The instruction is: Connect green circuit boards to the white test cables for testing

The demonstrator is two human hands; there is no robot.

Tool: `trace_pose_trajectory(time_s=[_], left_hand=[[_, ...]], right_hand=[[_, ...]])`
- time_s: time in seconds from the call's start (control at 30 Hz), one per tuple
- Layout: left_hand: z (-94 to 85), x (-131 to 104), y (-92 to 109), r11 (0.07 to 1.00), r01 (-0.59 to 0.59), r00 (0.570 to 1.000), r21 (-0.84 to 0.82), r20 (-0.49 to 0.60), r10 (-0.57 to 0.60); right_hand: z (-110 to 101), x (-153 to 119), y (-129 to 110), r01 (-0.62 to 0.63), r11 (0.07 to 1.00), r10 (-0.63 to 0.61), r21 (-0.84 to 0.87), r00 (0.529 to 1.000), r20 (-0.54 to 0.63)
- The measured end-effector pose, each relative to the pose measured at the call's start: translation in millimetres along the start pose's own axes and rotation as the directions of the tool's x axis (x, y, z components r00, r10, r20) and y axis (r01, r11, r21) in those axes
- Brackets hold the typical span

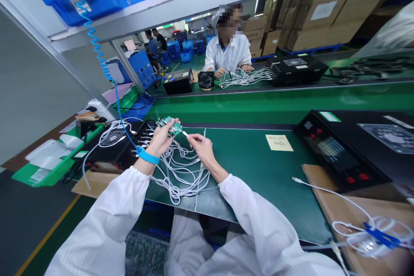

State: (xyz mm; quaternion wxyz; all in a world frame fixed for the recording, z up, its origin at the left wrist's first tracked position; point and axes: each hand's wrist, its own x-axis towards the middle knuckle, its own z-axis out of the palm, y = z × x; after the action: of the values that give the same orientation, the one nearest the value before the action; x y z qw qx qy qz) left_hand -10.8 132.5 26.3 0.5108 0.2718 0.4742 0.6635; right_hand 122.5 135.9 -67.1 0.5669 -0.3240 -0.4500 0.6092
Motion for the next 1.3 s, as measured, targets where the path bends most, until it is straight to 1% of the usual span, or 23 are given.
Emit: trace_pose_trajectory(time_s=[0.23,0.5,0.67,0.9,1.07,1.2,1.3], left_hand=[[1.4,-4,2,1.0,-0.017,1.0,-0.014,-0.009,0.017],[0.4,-8,2,0.999,-0.047,0.998,0.012,0.048,0.046],[1.5,-8,-1,0.996,-0.079,0.996,0.03,0.049,0.078],[-1.3,-11,-1,0.996,-0.068,0.997,0.061,-0.014,0.069],[-3.5,-14,1,0.992,-0.092,0.996,0.087,0.029,0.09],[-6.8,-12,-1,0.981,-0.161,0.984,0.111,0.091,0.151],[-9.2,-12,-3,0.971,-0.192,0.977,0.145,0.123,0.174]], right_hand=[[0,-2,-1,0.013,1.0,-0.011,-0.022,0.997,0.072],[1,0,4,0.002,1.0,-0.002,0.001,0.997,0.079],[1,-1,4,-0.01,1.0,0.008,0.015,0.996,0.089],[0,-2,3,-0.042,0.999,0.043,-0.015,0.991,0.13],[-1,-3,5,-0.046,0.998,0.051,-0.036,0.985,0.163],[-3,-3,5,0.008,0.998,0.002,-0.06,0.987,0.161],[-6,-4,6,0.054,0.991,-0.032,-0.121,0.984,0.175]])
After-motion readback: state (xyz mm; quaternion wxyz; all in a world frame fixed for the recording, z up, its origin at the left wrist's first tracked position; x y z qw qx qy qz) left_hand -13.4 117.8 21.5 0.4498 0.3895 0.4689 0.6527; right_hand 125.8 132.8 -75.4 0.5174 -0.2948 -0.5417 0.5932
